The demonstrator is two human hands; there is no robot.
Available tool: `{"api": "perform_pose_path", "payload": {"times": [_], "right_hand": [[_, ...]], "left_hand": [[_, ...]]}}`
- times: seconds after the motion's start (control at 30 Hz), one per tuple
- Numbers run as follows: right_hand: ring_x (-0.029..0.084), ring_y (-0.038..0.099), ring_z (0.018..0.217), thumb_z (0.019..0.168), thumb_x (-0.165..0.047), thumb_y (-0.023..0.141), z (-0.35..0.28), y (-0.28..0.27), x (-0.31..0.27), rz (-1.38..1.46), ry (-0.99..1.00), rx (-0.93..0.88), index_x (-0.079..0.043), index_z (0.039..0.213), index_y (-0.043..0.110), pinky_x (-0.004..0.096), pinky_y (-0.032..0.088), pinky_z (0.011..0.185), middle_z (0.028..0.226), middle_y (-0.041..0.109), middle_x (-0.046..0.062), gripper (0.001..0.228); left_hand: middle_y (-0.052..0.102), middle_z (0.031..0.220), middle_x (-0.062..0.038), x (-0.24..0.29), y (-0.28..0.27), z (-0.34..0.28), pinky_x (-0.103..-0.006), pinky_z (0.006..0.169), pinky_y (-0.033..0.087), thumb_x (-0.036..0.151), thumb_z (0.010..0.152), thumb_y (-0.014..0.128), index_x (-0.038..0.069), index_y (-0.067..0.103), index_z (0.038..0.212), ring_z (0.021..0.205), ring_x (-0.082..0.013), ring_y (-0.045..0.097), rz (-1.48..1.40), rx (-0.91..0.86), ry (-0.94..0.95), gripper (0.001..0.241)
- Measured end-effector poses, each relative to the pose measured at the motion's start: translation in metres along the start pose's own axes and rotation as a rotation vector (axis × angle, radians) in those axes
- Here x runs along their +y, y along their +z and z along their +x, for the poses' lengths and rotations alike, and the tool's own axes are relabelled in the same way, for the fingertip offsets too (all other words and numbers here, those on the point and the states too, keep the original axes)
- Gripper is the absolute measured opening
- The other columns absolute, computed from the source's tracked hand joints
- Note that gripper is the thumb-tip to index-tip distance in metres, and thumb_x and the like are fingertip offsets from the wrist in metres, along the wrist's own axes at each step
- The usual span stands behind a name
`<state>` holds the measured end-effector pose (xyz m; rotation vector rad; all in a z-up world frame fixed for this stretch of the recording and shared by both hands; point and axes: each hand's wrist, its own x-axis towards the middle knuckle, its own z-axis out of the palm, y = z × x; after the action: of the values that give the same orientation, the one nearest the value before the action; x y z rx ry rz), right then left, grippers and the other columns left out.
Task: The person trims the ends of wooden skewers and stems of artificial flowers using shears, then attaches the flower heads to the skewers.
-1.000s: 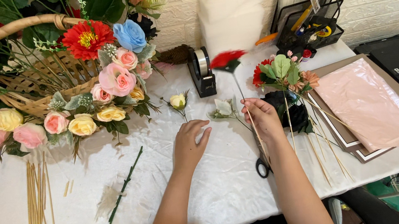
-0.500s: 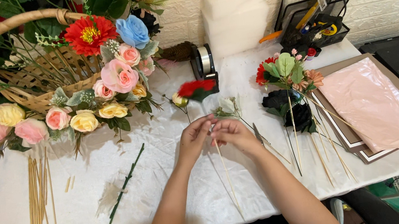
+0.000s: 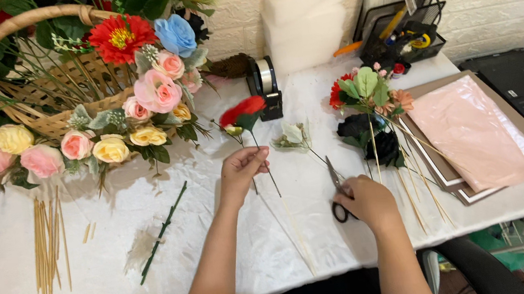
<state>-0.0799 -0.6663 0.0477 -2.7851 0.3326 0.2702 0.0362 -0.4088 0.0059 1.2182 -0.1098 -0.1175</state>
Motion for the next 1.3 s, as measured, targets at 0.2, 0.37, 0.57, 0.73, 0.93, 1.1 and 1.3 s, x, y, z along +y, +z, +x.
{"api": "perform_pose_path", "payload": {"times": [0.2,0.37,0.57,0.73,0.93,1.1,1.3], "right_hand": [[0.031,0.077,0.093,0.085,-0.032,0.076,-0.027,0.013,0.003,-0.089,-0.013,0.044,-0.012,0.131,0.069,0.038,0.065,0.076,0.116,0.068,0.015,0.051],[0.035,0.077,0.094,0.075,-0.034,0.080,-0.032,0.006,-0.002,0.061,-0.005,0.073,-0.010,0.114,0.077,0.043,0.064,0.075,0.110,0.074,0.011,0.046],[0.020,0.054,0.050,0.076,-0.012,0.080,-0.088,-0.020,-0.043,0.621,-0.352,0.241,-0.018,0.124,0.072,0.030,0.047,0.052,0.084,0.078,0.011,0.049],[0.020,0.061,0.053,0.065,-0.002,0.081,-0.087,-0.015,-0.038,0.719,-0.668,0.338,-0.014,0.111,0.079,0.030,0.047,0.049,0.096,0.080,0.008,0.047],[0.023,0.065,0.058,0.062,-0.013,0.085,-0.094,-0.035,-0.040,0.446,-0.763,0.474,-0.020,0.110,0.079,0.034,0.053,0.056,0.100,0.077,0.000,0.050],[0.021,0.068,0.063,0.068,-0.015,0.083,-0.088,-0.024,-0.039,0.323,-0.767,0.579,-0.024,0.115,0.079,0.033,0.054,0.059,0.105,0.075,-0.003,0.048],[0.017,0.067,0.065,0.076,-0.019,0.080,-0.089,-0.005,-0.034,0.160,-0.794,0.644,-0.028,0.122,0.075,0.032,0.055,0.060,0.109,0.073,-0.006,0.047]], "left_hand": [[0.073,0.073,-0.013,0.024,0.012,-0.010,-0.0276,0.071,0.065,0.014,0.090,0.081,-0.001,0.076,0.107,0.065,-0.0160,0.075,0.031,-0.006,0.108,0.024],[0.073,0.073,-0.013,0.041,0.012,-0.019,-0.0299,0.073,0.065,0.015,0.090,0.082,0.000,0.076,0.100,0.067,-0.0185,0.076,0.083,0.024,0.134,0.020],[0.071,0.071,-0.014,0.081,0.008,-0.033,-0.0299,0.071,0.063,0.022,0.094,0.077,0.004,0.073,0.089,0.065,-0.0214,0.076,0.229,0.088,0.143,0.020],[0.072,0.069,-0.008,0.093,0.007,-0.024,-0.0247,0.067,0.061,0.025,0.095,0.074,0.009,0.071,0.082,0.064,-0.0192,0.077,0.380,0.075,0.134,0.021],[0.072,0.067,-0.004,0.123,0.007,-0.024,-0.0181,0.065,0.056,0.024,0.095,0.072,0.013,0.068,0.078,0.064,-0.0150,0.076,0.463,0.085,0.142,0.021],[0.071,0.066,-0.004,0.135,0.011,-0.036,-0.0160,0.063,0.054,0.024,0.095,0.073,0.012,0.067,0.077,0.065,-0.0144,0.077,0.449,0.090,0.145,0.022],[0.072,0.067,-0.002,0.130,0.004,-0.043,-0.0115,0.059,0.047,0.023,0.094,0.070,0.014,0.066,0.076,0.066,-0.0125,0.077,0.482,0.109,0.097,0.020]]}}
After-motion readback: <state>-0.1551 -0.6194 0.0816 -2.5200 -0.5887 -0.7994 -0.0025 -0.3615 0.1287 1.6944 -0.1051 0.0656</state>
